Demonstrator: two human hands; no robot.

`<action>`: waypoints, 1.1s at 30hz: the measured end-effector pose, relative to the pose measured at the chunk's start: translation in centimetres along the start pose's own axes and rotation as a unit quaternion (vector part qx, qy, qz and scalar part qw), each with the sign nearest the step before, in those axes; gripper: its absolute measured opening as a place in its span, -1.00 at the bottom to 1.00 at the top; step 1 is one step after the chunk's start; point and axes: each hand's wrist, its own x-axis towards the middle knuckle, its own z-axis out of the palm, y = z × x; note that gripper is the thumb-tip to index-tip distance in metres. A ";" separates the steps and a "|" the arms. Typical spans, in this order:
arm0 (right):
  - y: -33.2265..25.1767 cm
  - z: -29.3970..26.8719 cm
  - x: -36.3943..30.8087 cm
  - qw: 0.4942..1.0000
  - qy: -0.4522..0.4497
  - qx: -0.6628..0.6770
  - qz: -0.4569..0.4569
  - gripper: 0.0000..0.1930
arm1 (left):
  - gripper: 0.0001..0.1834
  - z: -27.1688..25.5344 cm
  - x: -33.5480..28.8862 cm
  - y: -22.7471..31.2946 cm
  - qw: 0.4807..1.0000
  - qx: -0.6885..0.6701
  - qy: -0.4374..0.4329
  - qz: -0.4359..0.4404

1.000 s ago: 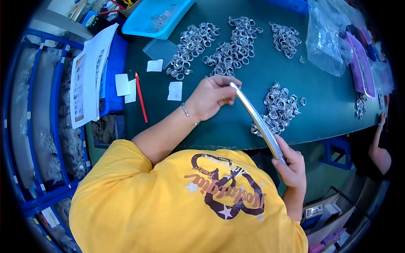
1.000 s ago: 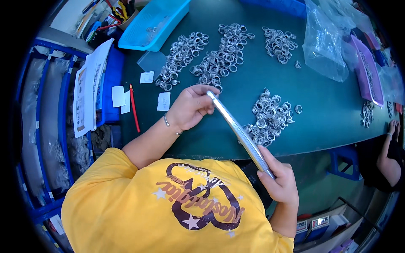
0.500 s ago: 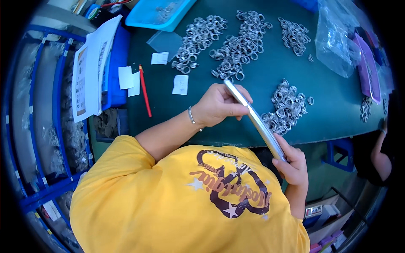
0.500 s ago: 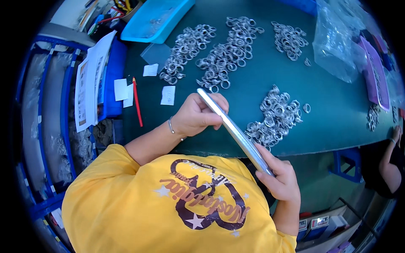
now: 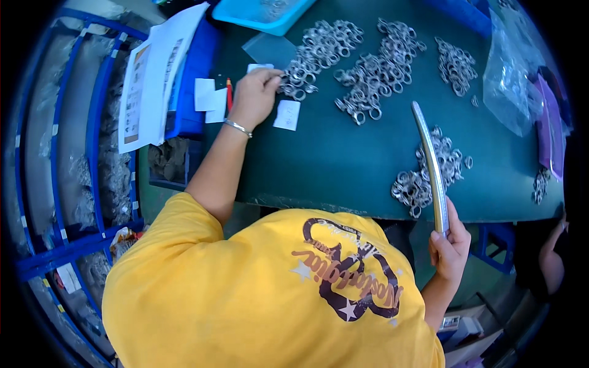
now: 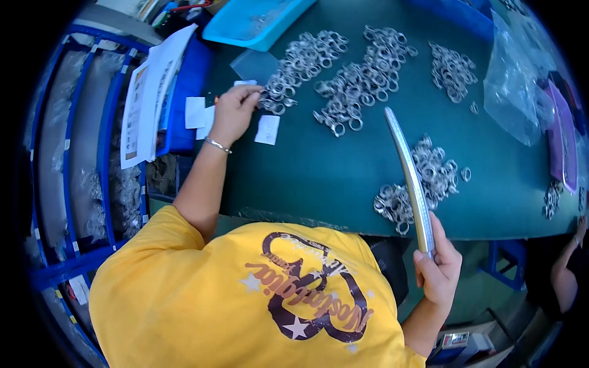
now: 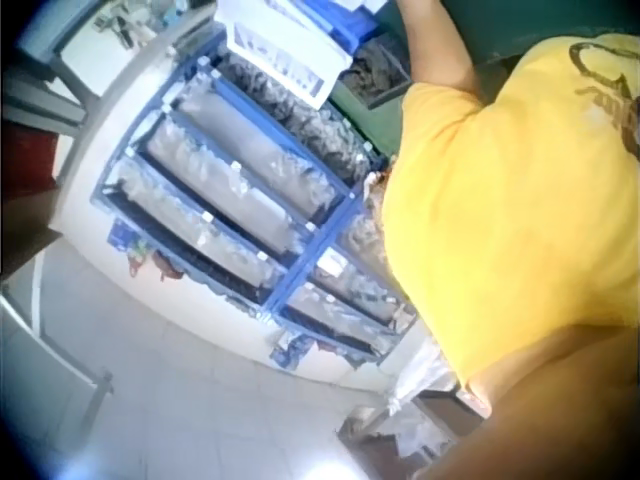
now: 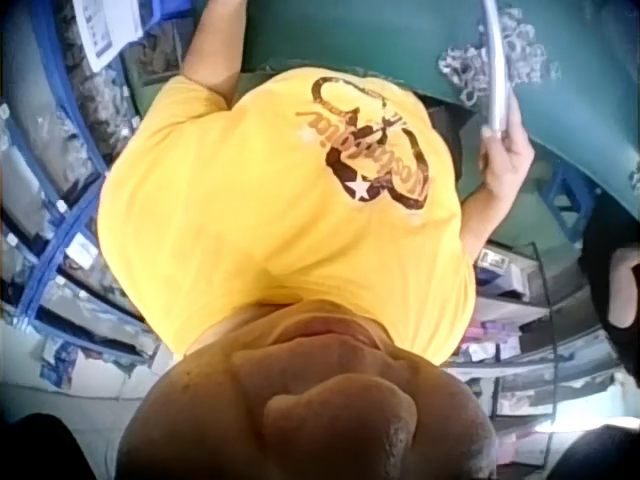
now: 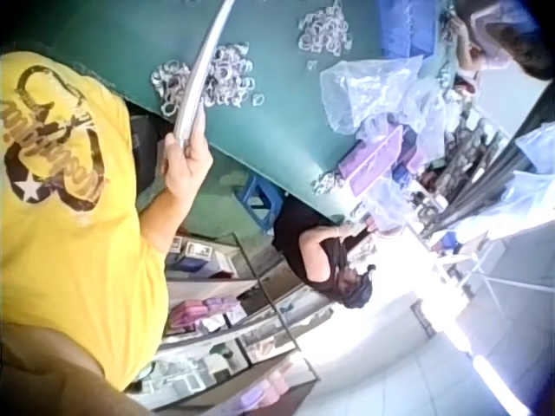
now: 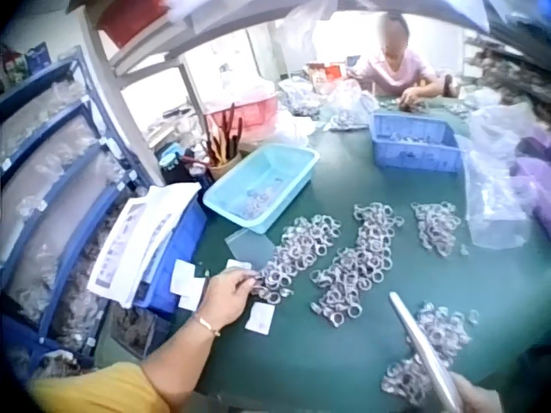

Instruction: The person picks up metal rings from a pile and slides them one at a time onto a tapered ring sizer to check their size.

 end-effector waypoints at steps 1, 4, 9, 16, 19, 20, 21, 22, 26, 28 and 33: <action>0.0 -0.3 -0.3 1.000 0.003 -0.007 0.001 -0.39 | -0.83 0.5 0.0 -0.3 0.997 0.002 0.046 0.063; -0.1 -0.4 -0.5 0.999 0.046 -0.013 0.004 -0.40 | -0.87 1.2 0.1 1.9 0.987 0.031 0.112 0.113; -0.1 -0.4 -1.0 0.997 0.075 0.013 -0.021 -0.40 | -0.91 5.5 -3.3 11.4 0.940 -0.196 -0.062 0.271; 0.0 -0.3 -1.3 0.998 0.065 0.003 -0.017 -0.41 | -0.88 9.4 -5.8 13.6 0.875 -0.239 -0.306 0.289; 0.4 -0.3 -1.2 0.998 0.068 0.001 -0.015 -0.41 | -0.94 8.0 -4.7 13.3 0.877 -0.267 -0.376 0.132; 0.5 -0.3 -1.1 0.998 0.068 0.001 -0.013 -0.41 | -0.95 7.9 -4.4 12.9 0.879 -0.257 -0.386 0.108; 0.5 -0.2 -1.0 0.998 0.062 -0.004 -0.009 -0.41 | -0.95 7.6 -4.1 12.6 0.882 -0.246 -0.394 0.084; 0.4 -0.1 -0.9 0.998 0.056 -0.009 -0.005 -0.41 | -0.93 7.3 -3.9 12.4 0.874 -0.274 -0.402 0.024; 0.4 -0.2 -0.8 0.997 0.029 -0.066 -0.007 -0.41 | -0.85 6.3 -3.8 11.5 0.757 -0.495 -0.376 -0.202; 0.3 -0.1 -0.9 0.995 0.017 -0.100 -0.012 -0.41 | -0.79 6.5 -3.8 10.4 0.681 -0.597 -0.341 -0.252; -0.2 -0.2 -0.9 0.983 -0.075 -0.158 -0.049 -0.43 | -0.79 6.3 -4.0 10.0 0.648 -0.662 -0.312 -0.210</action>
